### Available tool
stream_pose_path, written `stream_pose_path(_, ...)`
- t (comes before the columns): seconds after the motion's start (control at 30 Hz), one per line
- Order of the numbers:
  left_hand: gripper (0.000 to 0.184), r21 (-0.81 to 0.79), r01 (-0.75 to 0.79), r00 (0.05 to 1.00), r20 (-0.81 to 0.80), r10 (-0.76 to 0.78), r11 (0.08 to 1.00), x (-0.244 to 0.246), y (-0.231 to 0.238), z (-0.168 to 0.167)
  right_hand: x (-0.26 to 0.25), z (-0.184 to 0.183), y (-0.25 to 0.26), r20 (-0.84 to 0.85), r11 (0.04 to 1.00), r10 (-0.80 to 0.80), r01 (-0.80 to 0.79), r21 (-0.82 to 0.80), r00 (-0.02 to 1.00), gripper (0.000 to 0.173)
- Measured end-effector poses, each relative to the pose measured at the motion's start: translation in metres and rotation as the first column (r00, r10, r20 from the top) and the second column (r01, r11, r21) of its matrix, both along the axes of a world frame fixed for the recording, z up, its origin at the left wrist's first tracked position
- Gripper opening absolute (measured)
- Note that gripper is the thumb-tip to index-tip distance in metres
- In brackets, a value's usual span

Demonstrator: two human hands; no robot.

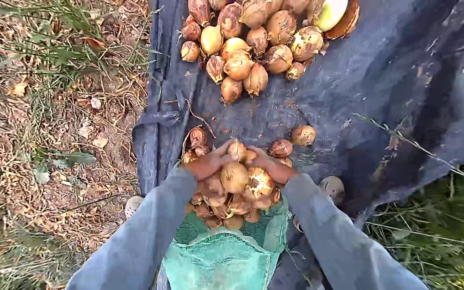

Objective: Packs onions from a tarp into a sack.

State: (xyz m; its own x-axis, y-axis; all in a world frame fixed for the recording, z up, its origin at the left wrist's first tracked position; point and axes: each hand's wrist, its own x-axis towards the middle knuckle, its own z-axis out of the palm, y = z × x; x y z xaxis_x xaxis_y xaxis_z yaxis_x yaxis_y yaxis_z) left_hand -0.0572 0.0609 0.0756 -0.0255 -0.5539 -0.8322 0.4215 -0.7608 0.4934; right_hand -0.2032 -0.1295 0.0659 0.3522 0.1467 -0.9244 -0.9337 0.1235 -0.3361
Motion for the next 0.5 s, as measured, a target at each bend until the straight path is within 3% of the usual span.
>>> stream_pose_path(0.07, 0.084, 0.057, 0.100, 0.995, 0.000, -0.101, 0.993, -0.062, 0.044, 0.024, -0.066, 0.019, 0.052, -0.002, 0.997, 0.065, -0.065, -0.037, 0.998, 0.081)
stream_pose_path(0.13, 0.091, 0.079, 0.353, 0.936, -0.038, -0.351, 0.932, -0.117, 0.084, 0.043, -0.119, 0.045, 0.099, -0.018, 0.953, 0.302, -0.302, -0.027, 0.953, 0.088)
stream_pose_path(0.2, 0.082, 0.091, 0.568, 0.823, -0.081, -0.562, 0.818, -0.148, 0.104, 0.060, -0.140, 0.069, 0.110, 0.010, 0.871, 0.488, -0.488, 0.047, 0.873, 0.079)
stream_pose_path(0.23, 0.072, 0.107, 0.562, 0.827, -0.043, -0.561, 0.820, -0.148, 0.104, 0.067, -0.138, 0.075, 0.100, 0.020, 0.884, 0.468, -0.468, 0.004, 0.884, 0.069)
stream_pose_path(0.3, 0.054, 0.178, 0.366, 0.881, 0.250, -0.401, 0.914, -0.122, 0.091, 0.069, -0.120, 0.070, 0.056, 0.017, 0.913, 0.271, -0.251, -0.322, 0.962, 0.060)
stream_pose_path(0.37, 0.054, 0.247, 0.141, 0.738, 0.619, -0.268, 0.959, -0.082, 0.067, 0.051, -0.092, 0.044, -0.003, 0.006, 0.757, 0.104, -0.075, -0.649, 0.995, 0.082)
stream_pose_path(0.43, 0.076, 0.320, -0.028, 0.609, 0.757, -0.237, 0.947, -0.035, 0.045, 0.015, -0.063, 0.006, -0.050, -0.025, 0.634, -0.064, 0.021, -0.773, 0.998, 0.107)
stream_pose_path(0.5, 0.092, 0.380, -0.153, 0.605, 0.766, -0.217, 0.912, -0.002, 0.029, -0.027, -0.040, -0.029, -0.069, -0.090, 0.602, -0.084, -0.021, -0.798, 0.992, 0.118)
